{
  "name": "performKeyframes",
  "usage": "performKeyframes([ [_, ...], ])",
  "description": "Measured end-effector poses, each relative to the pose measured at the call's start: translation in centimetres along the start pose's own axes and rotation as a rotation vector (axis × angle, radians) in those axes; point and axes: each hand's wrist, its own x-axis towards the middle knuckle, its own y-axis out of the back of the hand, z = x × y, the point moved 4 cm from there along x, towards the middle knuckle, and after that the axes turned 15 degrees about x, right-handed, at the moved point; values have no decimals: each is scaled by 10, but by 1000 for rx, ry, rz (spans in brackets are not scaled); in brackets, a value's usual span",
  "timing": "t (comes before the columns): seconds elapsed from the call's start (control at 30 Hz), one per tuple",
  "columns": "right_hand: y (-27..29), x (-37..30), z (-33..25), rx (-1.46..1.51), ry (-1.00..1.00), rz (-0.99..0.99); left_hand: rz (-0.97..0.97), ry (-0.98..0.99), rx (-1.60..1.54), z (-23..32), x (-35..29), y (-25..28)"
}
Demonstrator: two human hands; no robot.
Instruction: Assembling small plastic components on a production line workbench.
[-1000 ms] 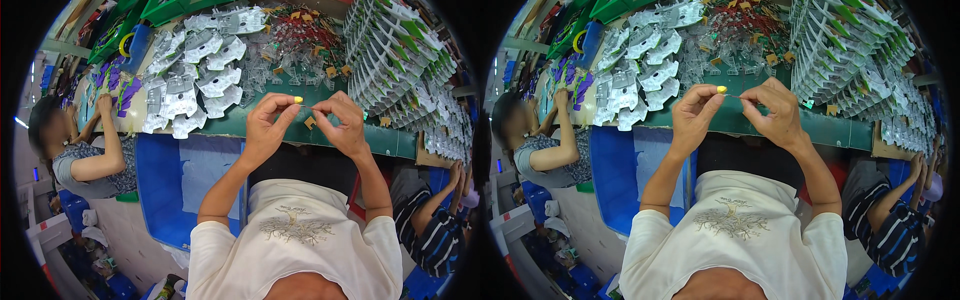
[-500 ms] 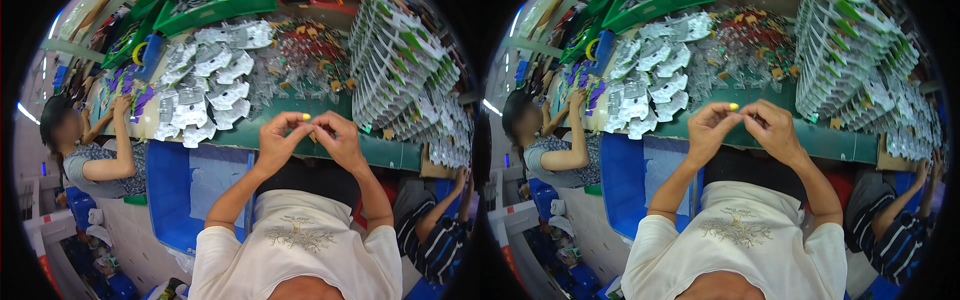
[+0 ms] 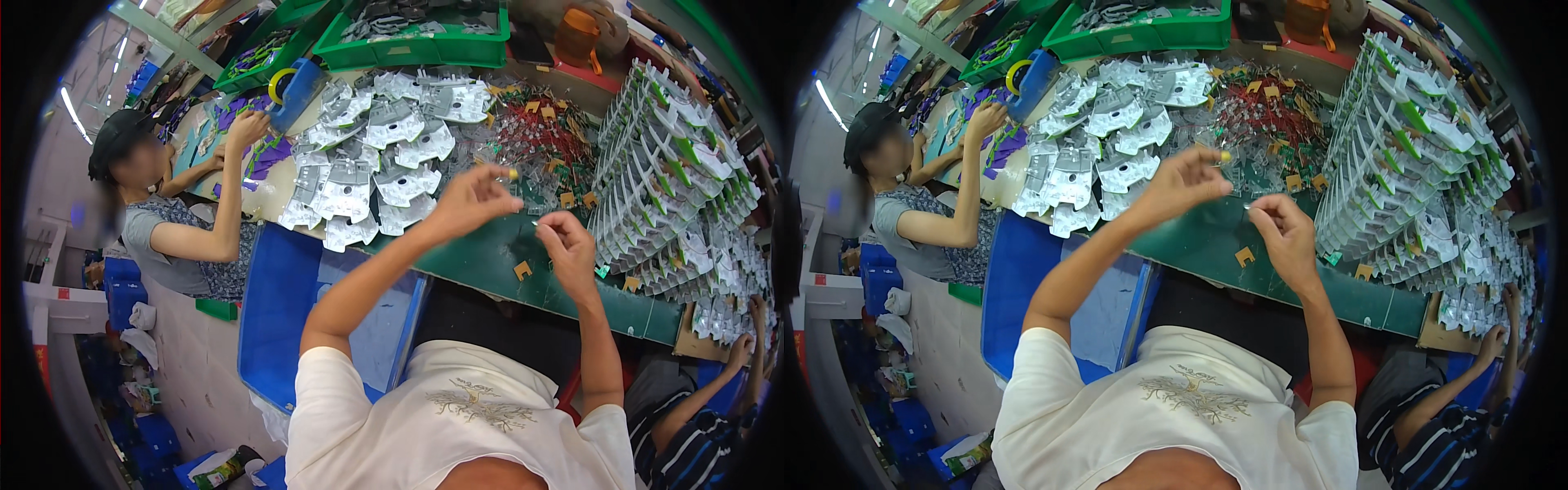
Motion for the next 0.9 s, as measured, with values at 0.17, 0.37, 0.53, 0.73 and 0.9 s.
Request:
performKeyframes([
  [0.17,-2,-29,-13,157,-55,-1,640,-516,1508,23,74,65],
  [0.37,-1,-50,-4,-14,-81,-35,383,-260,1723,46,98,79],
  [0.53,6,-59,-6,-57,-79,16,340,-626,1600,85,4,38],
  [0.73,23,-58,-7,-229,-3,48,115,-749,1110,10,-116,-39],
  [0.9,-19,-53,-14,-583,215,-260,106,-633,997,-35,-135,-41],
])
